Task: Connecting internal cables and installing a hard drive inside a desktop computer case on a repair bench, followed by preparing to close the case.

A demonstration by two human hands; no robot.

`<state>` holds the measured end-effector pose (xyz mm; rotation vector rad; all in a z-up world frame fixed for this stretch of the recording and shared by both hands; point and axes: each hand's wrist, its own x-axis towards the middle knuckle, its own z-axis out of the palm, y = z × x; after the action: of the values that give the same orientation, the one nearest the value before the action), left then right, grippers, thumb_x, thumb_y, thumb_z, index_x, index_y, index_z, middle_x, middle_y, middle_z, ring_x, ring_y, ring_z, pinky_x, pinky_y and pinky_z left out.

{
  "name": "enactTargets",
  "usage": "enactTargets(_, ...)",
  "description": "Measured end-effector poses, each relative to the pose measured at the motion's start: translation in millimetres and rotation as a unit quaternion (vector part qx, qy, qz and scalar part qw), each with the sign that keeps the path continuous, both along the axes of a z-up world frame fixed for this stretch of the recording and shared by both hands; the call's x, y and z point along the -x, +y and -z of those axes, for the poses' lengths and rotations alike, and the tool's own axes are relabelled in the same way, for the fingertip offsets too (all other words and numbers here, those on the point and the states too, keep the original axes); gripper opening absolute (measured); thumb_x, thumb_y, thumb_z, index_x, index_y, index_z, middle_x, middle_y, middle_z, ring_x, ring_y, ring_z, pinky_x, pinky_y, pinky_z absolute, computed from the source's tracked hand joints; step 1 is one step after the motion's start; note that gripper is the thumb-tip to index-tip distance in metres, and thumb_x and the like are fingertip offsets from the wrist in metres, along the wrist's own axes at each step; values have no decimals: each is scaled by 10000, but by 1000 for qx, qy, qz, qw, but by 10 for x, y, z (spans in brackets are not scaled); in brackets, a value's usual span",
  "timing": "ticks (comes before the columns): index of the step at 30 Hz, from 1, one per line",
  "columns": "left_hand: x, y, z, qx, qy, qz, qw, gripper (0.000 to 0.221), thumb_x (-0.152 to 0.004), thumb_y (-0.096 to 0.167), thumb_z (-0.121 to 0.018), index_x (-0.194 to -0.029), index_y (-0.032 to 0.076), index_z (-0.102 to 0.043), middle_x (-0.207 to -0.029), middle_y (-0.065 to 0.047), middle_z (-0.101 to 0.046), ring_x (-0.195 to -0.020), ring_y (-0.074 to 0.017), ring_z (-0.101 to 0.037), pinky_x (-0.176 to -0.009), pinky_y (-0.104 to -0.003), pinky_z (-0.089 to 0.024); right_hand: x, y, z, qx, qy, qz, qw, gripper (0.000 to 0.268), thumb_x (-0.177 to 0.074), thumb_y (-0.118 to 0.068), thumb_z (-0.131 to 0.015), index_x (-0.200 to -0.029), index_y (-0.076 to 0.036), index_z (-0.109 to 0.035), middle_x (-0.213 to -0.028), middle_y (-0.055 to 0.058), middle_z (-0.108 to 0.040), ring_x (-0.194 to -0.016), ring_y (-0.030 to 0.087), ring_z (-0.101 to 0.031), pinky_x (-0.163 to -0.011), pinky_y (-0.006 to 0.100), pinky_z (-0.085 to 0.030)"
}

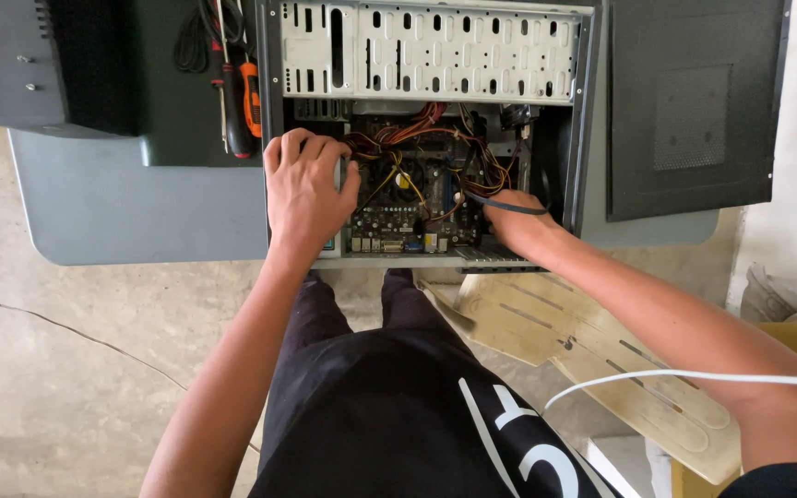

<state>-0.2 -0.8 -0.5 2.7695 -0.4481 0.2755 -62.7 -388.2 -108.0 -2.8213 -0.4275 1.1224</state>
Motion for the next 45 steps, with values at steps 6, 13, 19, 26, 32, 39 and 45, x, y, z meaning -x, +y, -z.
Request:
enactTargets(6,4,-2,-5,8,0,-7,1000,179,-1011,322,-740,-1077,175,-818,-1028,-48,-776,-1239,-227,-566,-1167,-445,-316,-131,267,-480,-6,28,-13,1000,275,-950,-247,-804,-988,22,-847,-941,249,-831,-878,446,-814,-733,534,-665)
enactTargets(13,0,0,-13,13,-7,-5,1000,170,-1011,312,-741,-1068,172,-819,-1010,-48,-776,-1232,-225,-569,-1158,-439,-325,-205,388,-642,-1,54,-55,997,245,-961,-216,-797,-1068,-2,-852,-1017,241,-841,-966,444,-822,-800,539,-675)
enactTargets(19,5,1,-19,15,8,-8,1000,184,-1022,315,-720,-1075,166,-814,-1026,-54,-777,-1238,-223,-556,-1164,-437,-311,-213,406,-578,41,84,-53,994,296,-966,-259,-789,-1076,10,-851,-1049,246,-841,-1015,448,-816,-834,551,-676)
enactTargets(26,1,-3,2,19,1,-8,1000,183,-1019,315,-729,-1069,163,-816,-1021,-59,-777,-1229,-224,-560,-1163,-437,-314,-218,438,-651,27,77,-63,995,285,-980,-243,-768,-1076,12,-849,-1029,246,-839,-990,444,-822,-815,535,-682)
enactTargets(32,3,-4,-26,10,14,-9,1000,191,-1025,329,-717,-1079,173,-815,-1038,-57,-783,-1245,-219,-548,-1169,-433,-304,-222,456,-614,24,90,-83,992,308,-989,-254,-753,-1074,27,-847,-1031,264,-835,-1002,464,-816,-814,554,-682)
enactTargets(39,11,-3,-53,15,28,-11,999,199,-1032,332,-700,-1075,174,-815,-1038,-54,-788,-1250,-216,-545,-1169,-432,-298,-182,358,-225,34,78,-117,989,300,-964,-274,-765,-1034,4,-851,-1003,251,-831,-1009,453,-813,-833,546,-681)
enactTargets(45,23,-2,-69,14,24,-4,1000,208,-1040,322,-702,-1085,157,-820,-1041,-75,-789,-1242,-231,-556,-1174,-433,-305,-205,423,-350,38,85,-98,991,323,-979,-263,-764,-1047,45,-834,-1027,275,-825,-1033,473,-804,-860,559,-678)
